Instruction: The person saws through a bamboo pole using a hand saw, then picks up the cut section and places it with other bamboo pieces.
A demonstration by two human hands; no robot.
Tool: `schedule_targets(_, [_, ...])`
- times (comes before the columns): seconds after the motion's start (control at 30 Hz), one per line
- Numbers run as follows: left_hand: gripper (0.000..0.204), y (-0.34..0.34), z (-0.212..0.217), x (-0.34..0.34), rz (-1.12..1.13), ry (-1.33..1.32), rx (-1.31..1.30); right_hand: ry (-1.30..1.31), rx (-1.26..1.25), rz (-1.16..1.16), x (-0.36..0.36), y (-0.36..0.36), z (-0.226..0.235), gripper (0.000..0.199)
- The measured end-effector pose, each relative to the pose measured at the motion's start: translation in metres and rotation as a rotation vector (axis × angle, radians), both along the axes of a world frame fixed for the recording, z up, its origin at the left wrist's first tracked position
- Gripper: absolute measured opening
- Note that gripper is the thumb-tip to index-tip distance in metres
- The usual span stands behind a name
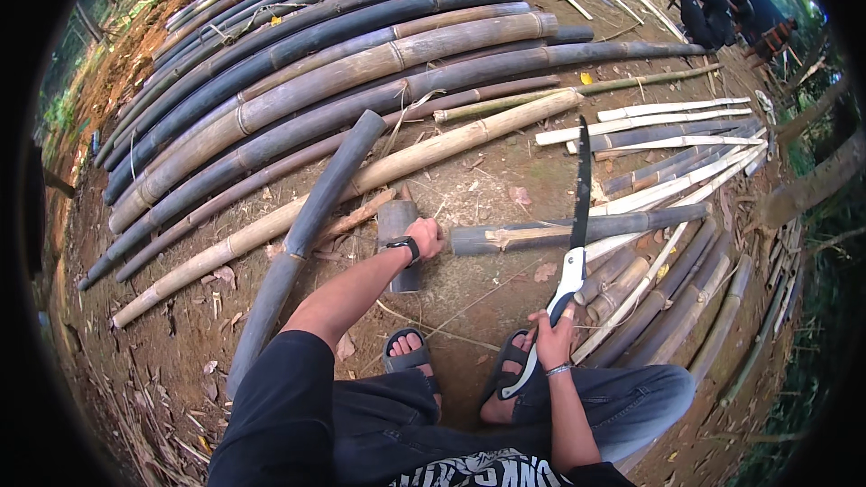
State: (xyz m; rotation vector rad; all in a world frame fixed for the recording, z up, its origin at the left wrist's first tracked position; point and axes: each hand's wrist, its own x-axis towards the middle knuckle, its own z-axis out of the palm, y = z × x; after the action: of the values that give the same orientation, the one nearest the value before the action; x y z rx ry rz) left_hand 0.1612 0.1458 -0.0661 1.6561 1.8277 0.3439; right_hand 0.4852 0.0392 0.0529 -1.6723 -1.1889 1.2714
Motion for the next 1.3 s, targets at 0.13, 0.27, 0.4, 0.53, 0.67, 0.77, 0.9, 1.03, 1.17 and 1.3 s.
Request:
schedule_targets(0.13, [0.029, 0.009, -0.021, -0.001, -0.012, 0.067, -0.013, 0.006, -0.076, 0.186, -0.008, -0.031, -0.008, 0.024])
schedule_targets(0.27, [0.032, 0.021, -0.013, -0.002, -0.063, 0.001, -0.127, -0.026, -0.170, 0.205, -0.020, -0.039, -0.003, 0.023])
schedule_targets(0.4, [0.031, 0.030, -0.017, 0.004, -0.016, -0.142, -0.172, -0.014, -0.178, 0.215, -0.023, -0.032, -0.003, 0.025])
schedule_targets(0.53, [0.021, 0.037, -0.021, -0.001, 0.033, -0.220, -0.310, -0.029, -0.130, 0.228, -0.019, -0.028, -0.008, 0.026])
schedule_targets(0.67, [0.023, 0.035, -0.019, -0.008, 0.056, -0.437, -0.354, -0.020, -0.141, 0.214, -0.016, -0.026, -0.011, 0.026])
schedule_targets(0.77, [0.016, 0.032, -0.013, -0.004, 0.109, -0.529, -0.364, 0.005, -0.167, 0.176, -0.014, -0.025, -0.011, 0.027])
schedule_targets(0.9, [0.012, 0.037, -0.016, -0.008, 0.127, -0.526, -0.385, 0.045, -0.183, 0.162, -0.011, -0.020, -0.011, 0.023])
schedule_targets(1.03, [0.015, 0.045, -0.006, -0.007, 0.166, -0.479, -0.354, 0.031, -0.145, 0.145, -0.004, -0.018, -0.016, 0.028])
schedule_targets(1.17, [0.014, 0.054, 0.014, -0.011, 0.191, -0.570, -0.302, 0.008, -0.124, 0.132, -0.005, -0.013, -0.017, 0.030])
schedule_targets(1.3, [0.015, 0.065, 0.036, -0.018, 0.193, -0.642, -0.264, 0.018, -0.121, 0.147, -0.003, -0.012, -0.017, 0.032])
